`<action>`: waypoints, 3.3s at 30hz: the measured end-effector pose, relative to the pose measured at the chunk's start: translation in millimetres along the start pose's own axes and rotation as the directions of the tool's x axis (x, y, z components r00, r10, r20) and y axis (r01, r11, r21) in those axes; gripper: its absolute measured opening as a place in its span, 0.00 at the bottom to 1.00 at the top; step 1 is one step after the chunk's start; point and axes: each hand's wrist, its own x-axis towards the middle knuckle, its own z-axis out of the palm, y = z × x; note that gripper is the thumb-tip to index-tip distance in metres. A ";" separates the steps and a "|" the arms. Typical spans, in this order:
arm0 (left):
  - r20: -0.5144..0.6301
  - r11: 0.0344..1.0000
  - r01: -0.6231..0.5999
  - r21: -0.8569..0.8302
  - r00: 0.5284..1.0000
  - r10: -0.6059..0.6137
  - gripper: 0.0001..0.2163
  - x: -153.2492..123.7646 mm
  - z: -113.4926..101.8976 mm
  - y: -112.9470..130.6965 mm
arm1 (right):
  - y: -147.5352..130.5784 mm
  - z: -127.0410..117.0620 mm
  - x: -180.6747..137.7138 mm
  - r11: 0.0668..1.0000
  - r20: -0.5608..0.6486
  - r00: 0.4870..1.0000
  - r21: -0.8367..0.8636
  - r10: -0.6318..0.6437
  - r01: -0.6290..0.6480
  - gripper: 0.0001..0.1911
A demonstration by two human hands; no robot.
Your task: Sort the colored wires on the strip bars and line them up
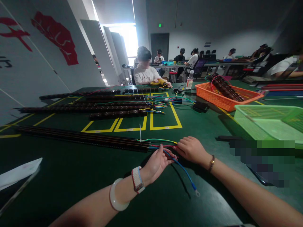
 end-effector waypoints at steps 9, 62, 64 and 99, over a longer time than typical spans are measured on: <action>-0.071 0.997 -0.078 -0.008 0.995 0.077 0.12 -7.3 2.3 -4.6 | 2.4 16.7 7.4 0.986 0.204 0.966 0.017 0.160 -0.166 0.21; 0.052 0.997 0.011 0.079 0.999 -0.015 0.14 -1.2 -0.9 -1.2 | 17.6 -19.5 -0.2 0.259 0.756 0.650 0.644 -0.073 -0.720 0.24; 0.083 0.984 0.028 0.178 0.996 -0.043 0.14 -3.2 -0.8 -1.4 | 18.8 -21.7 1.2 0.306 0.751 0.659 0.634 -0.029 -0.710 0.25; 0.143 0.962 0.042 0.270 0.986 -0.083 0.12 -7.8 0.9 2.6 | 39.6 -9.4 -4.7 0.429 0.757 0.653 0.591 -0.002 -0.684 0.27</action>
